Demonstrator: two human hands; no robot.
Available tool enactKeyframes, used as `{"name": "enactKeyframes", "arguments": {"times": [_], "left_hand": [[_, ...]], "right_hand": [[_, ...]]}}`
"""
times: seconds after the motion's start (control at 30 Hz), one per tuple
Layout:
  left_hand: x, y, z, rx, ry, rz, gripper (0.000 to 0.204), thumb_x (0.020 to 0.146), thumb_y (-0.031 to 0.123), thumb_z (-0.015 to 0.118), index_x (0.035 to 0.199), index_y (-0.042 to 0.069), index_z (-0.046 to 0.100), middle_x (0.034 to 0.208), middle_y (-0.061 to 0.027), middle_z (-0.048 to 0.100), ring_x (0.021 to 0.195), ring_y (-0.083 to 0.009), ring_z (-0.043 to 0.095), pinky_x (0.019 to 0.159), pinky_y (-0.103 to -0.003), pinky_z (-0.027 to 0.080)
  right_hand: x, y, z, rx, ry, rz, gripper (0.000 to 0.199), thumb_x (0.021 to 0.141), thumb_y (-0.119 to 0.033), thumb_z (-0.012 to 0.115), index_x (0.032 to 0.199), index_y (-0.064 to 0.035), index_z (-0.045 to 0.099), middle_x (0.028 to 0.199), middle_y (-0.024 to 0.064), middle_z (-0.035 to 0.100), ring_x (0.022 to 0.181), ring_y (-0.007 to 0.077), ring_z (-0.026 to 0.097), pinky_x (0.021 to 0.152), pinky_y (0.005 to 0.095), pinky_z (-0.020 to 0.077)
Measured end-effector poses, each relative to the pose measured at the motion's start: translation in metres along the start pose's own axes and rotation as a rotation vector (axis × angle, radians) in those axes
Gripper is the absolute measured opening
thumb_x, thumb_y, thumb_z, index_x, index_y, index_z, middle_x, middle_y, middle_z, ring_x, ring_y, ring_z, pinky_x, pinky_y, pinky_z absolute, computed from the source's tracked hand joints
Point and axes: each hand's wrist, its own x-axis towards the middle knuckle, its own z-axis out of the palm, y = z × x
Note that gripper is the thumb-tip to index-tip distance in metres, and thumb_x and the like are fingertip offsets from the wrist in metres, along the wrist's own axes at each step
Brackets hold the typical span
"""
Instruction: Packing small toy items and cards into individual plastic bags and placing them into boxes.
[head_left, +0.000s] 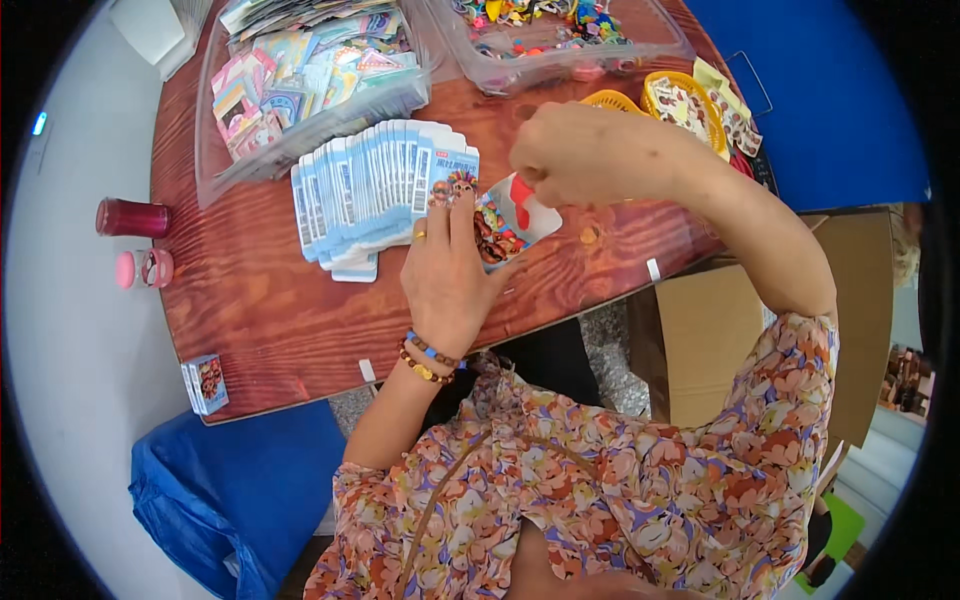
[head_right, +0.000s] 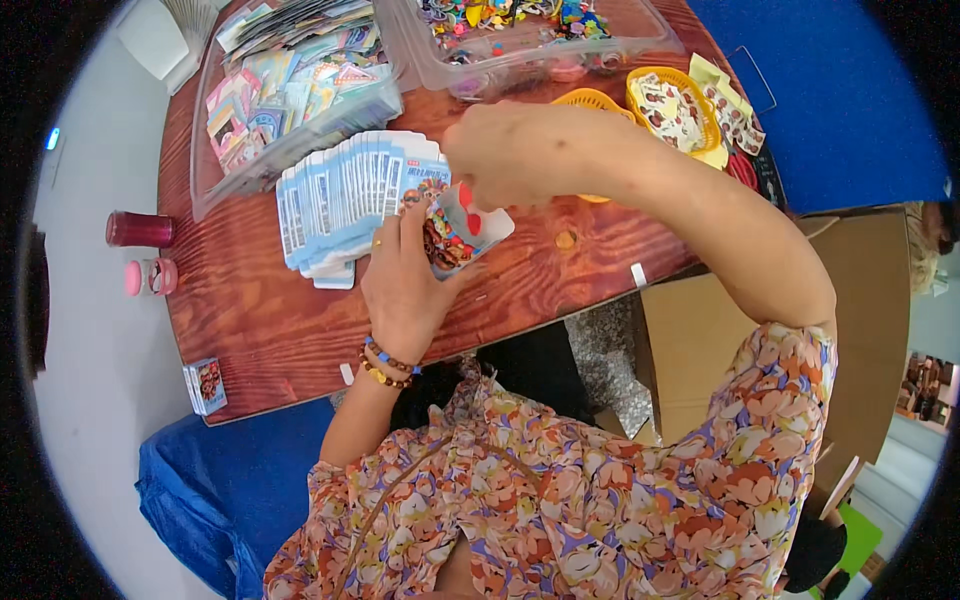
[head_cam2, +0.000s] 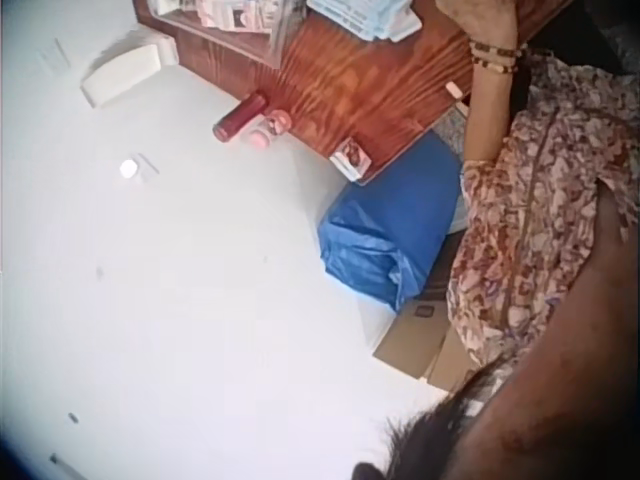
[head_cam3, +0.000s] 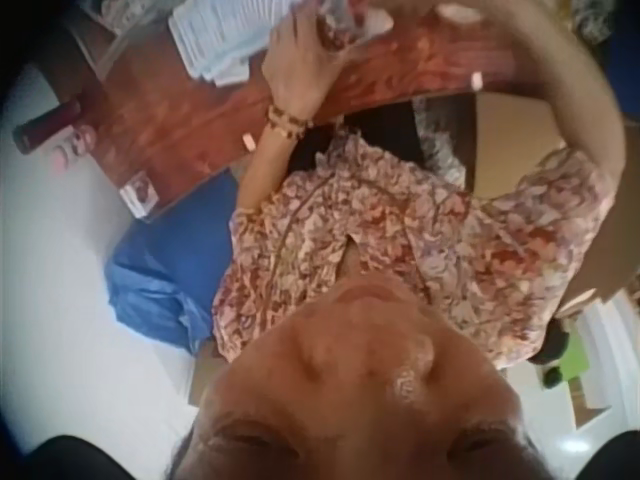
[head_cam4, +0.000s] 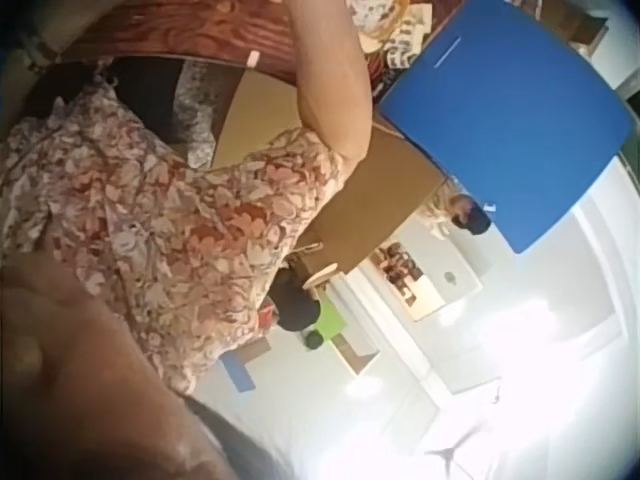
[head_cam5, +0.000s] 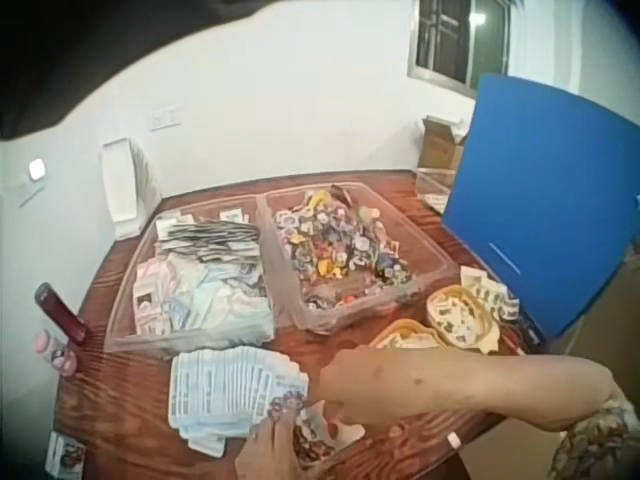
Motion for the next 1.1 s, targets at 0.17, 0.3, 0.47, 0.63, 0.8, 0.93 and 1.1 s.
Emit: {"name": "enactKeyframes", "arguments": {"times": [0.17,0.3,0.47,0.63,0.8,0.93,1.1], "left_hand": [[-0.025,0.007,-0.005,-0.004,0.07,-0.03,0.085,0.062,0.036,0.09,0.13,0.003,0.051,0.105,-0.0152,0.055,0.095,-0.0348,0.059,0.074,-0.045,0.052],[-0.039,0.002,-0.006,-0.12,0.109,-0.054,0.084,0.065,0.035,0.09,0.132,0.004,0.05,0.103,-0.0146,0.054,0.097,-0.0346,0.058,0.074,-0.045,0.052],[-0.043,0.003,-0.005,-0.099,0.116,-0.074,0.085,0.065,0.034,0.089,0.133,0.004,0.049,0.103,-0.0144,0.053,0.098,-0.0348,0.058,0.075,-0.046,0.052],[-0.038,0.006,0.005,-0.004,0.175,0.002,0.085,0.065,0.033,0.089,0.134,0.004,0.048,0.103,-0.0148,0.053,0.098,-0.0353,0.057,0.075,-0.046,0.052],[-0.034,0.012,0.013,-0.037,0.042,0.014,0.088,0.065,0.029,0.089,0.137,0.005,0.046,0.106,-0.0159,0.053,0.099,-0.037,0.057,0.077,-0.046,0.052],[-0.038,0.017,0.022,-0.072,0.036,0.016,0.088,0.065,0.03,0.089,0.138,0.005,0.045,0.108,-0.0165,0.054,0.102,-0.0381,0.057,0.079,-0.046,0.051],[-0.043,0.014,0.027,-0.136,-0.047,0.006,0.086,0.069,0.038,0.087,0.135,0.003,0.046,0.112,-0.019,0.054,0.102,-0.0396,0.057,0.082,-0.048,0.051]], "right_hand": [[-0.004,-0.032,0.028,0.072,0.017,-0.001,0.015,0.083,-0.006,0.057,0.081,0.0062,0.066,0.063,0.0163,0.065,0.054,0.0228,0.067,0.054,0.0352,0.0525],[-0.018,-0.027,0.053,0.253,0.262,-0.1,0.018,0.089,-0.009,0.057,0.094,0.0037,0.069,0.07,0.0129,0.069,0.057,0.021,0.068,0.054,0.0318,0.0532],[-0.033,-0.022,0.078,0.45,0.546,-0.191,0.022,0.096,-0.008,0.055,0.111,-0.0013,0.069,0.075,0.0074,0.068,0.057,0.0137,0.066,0.051,0.0271,0.0515],[-0.043,-0.018,0.113,0.699,0.326,-0.061,0.027,0.098,-0.005,0.052,0.123,-0.002,0.062,0.077,0.0053,0.066,0.05,0.0101,0.061,0.047,0.0257,0.0505],[-0.059,-0.004,0.12,0.956,0.447,0.038,0.036,0.098,-0.004,0.047,0.134,-0.0011,0.053,0.089,0.0097,0.069,0.05,0.0109,0.063,0.045,0.0251,0.0511],[-0.059,0.002,0.137,0.9,0.323,0.016,0.038,0.099,-0.01,0.048,0.136,-0.0021,0.051,0.096,0.0067,0.07,0.052,0.0108,0.064,0.043,0.0237,0.0504],[-0.075,0.018,0.108,0.939,0.418,0.105,0.028,0.097,-0.022,0.06,0.123,-0.0121,0.065,0.083,-0.0004,0.069,0.052,0.0061,0.061,0.043,0.0192,0.0454]]}}
